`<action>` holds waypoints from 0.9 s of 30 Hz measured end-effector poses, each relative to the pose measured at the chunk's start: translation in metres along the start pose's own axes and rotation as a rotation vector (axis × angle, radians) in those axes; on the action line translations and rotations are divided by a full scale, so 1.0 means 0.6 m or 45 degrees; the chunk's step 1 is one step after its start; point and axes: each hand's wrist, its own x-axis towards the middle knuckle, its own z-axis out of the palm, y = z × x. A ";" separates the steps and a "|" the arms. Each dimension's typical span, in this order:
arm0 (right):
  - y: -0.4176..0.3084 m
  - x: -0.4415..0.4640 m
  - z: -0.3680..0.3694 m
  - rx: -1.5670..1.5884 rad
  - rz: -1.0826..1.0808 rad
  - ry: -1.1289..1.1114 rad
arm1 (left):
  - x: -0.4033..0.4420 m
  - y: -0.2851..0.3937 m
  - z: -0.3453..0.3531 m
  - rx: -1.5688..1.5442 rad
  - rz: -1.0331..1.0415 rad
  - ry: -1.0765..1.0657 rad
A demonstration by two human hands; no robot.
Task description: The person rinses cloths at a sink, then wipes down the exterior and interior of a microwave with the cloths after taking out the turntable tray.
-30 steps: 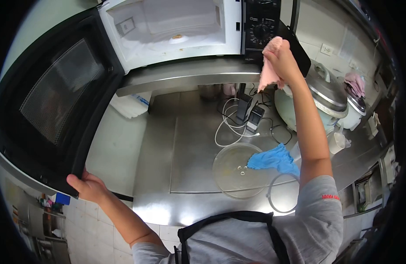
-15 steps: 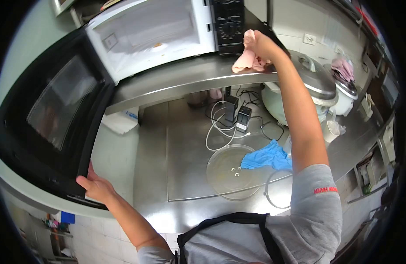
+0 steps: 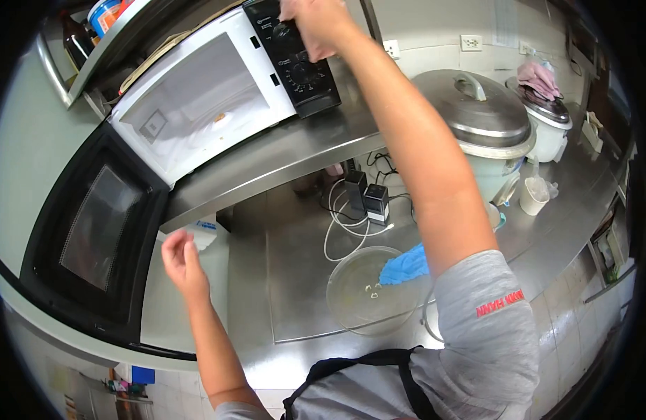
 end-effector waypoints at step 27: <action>0.163 -0.123 0.297 -1.286 0.484 -0.235 | -0.108 -0.092 -0.193 -0.039 -0.240 -0.044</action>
